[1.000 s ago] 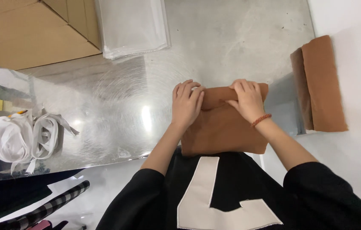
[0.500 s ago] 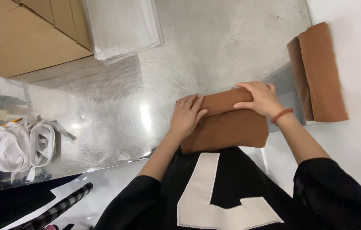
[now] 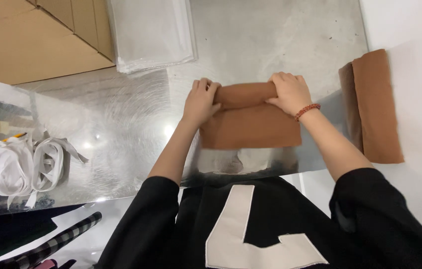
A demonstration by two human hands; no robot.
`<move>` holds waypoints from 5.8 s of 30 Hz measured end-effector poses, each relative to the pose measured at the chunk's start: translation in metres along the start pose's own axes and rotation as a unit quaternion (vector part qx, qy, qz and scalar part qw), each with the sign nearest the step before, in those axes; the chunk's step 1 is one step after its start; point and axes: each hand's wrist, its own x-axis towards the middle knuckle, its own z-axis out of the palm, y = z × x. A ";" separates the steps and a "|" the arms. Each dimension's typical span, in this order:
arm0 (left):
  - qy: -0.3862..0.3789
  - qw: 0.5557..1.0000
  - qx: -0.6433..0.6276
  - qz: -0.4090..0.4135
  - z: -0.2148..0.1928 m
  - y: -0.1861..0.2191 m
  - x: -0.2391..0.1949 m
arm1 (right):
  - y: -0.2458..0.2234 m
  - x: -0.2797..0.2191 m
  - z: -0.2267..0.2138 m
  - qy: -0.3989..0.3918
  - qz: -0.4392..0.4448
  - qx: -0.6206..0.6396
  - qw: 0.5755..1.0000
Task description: The person folds several pieces of clothing on a metal table. They fold a brown garment, a pink garment, an orange garment, and a black garment, placing each folded item on the table.
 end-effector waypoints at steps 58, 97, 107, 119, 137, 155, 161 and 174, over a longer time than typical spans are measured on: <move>0.228 0.968 -0.040 -0.095 0.110 0.011 -0.121 | -0.100 -0.151 0.067 0.281 0.059 0.053 0.956; 0.323 0.915 -0.079 -0.227 0.119 -0.029 -0.235 | -0.270 -0.102 0.094 0.032 -0.070 0.249 0.965; 0.546 0.552 -0.492 -0.394 0.057 -0.101 -0.371 | -0.481 -0.093 0.030 -0.126 -0.357 0.342 0.860; 0.763 0.151 -0.451 -0.438 0.015 -0.066 -0.553 | -0.695 -0.103 0.001 -0.212 -0.488 0.375 0.759; 0.813 0.395 -0.300 -0.306 -0.204 -0.277 -0.784 | -1.063 -0.136 -0.076 -0.046 -0.644 0.440 0.624; 0.693 0.542 -0.201 -0.431 -0.295 -0.499 -0.861 | -1.268 -0.079 -0.089 -0.035 -0.740 0.320 0.591; 0.731 0.476 -0.248 -0.421 -0.233 -0.493 -0.837 | -1.283 -0.090 -0.076 -0.085 -0.744 0.187 0.636; 0.659 0.520 0.240 -0.487 -0.175 -0.428 -0.806 | -1.264 -0.114 -0.078 -0.021 -0.757 0.237 0.608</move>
